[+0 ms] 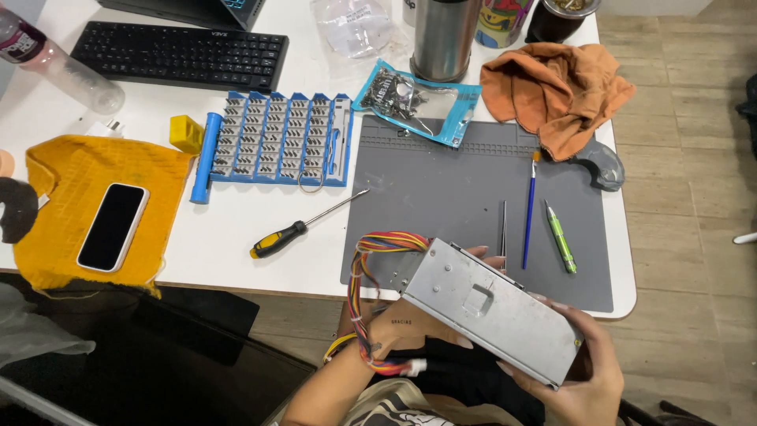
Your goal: The person uses a screwdriver to remove screws from a computer power supply unit on a table. They then flip the unit over and continue removing screws from the other side before setting the tool down.
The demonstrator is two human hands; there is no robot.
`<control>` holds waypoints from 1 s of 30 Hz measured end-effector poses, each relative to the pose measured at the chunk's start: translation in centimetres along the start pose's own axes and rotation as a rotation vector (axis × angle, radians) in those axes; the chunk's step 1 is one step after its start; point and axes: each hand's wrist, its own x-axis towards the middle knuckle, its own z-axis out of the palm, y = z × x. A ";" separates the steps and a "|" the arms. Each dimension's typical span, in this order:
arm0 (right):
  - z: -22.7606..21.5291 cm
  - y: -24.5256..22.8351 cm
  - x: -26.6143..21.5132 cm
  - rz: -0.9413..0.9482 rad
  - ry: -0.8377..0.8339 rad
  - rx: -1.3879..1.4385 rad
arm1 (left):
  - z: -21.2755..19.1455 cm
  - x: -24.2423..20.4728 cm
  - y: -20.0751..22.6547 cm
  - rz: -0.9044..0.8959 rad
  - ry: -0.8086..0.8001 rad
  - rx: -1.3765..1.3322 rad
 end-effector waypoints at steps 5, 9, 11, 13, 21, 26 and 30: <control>0.7 2.6 0.8 -0.032 -0.033 0.068 | -2.3 1.1 -4.3 0.106 -0.019 -0.194; 1.1 4.0 1.9 -0.169 -0.112 0.088 | -6.2 3.1 -7.6 0.354 0.016 -0.097; 1.0 4.4 2.1 -0.120 -0.130 0.106 | -7.3 3.3 -7.3 0.296 -0.028 -0.069; 1.0 4.5 2.3 -0.023 -0.179 0.106 | -6.3 2.8 -6.0 0.344 0.089 0.206; 2.0 2.9 3.8 -0.037 -0.246 0.101 | -0.3 -0.7 2.4 0.420 0.391 0.723; 1.4 2.9 3.7 -0.010 -0.278 0.151 | 0.6 -1.4 4.8 0.645 0.552 1.112; 1.0 2.2 3.5 0.043 -0.246 0.266 | 0.5 -1.8 5.9 0.800 0.626 1.392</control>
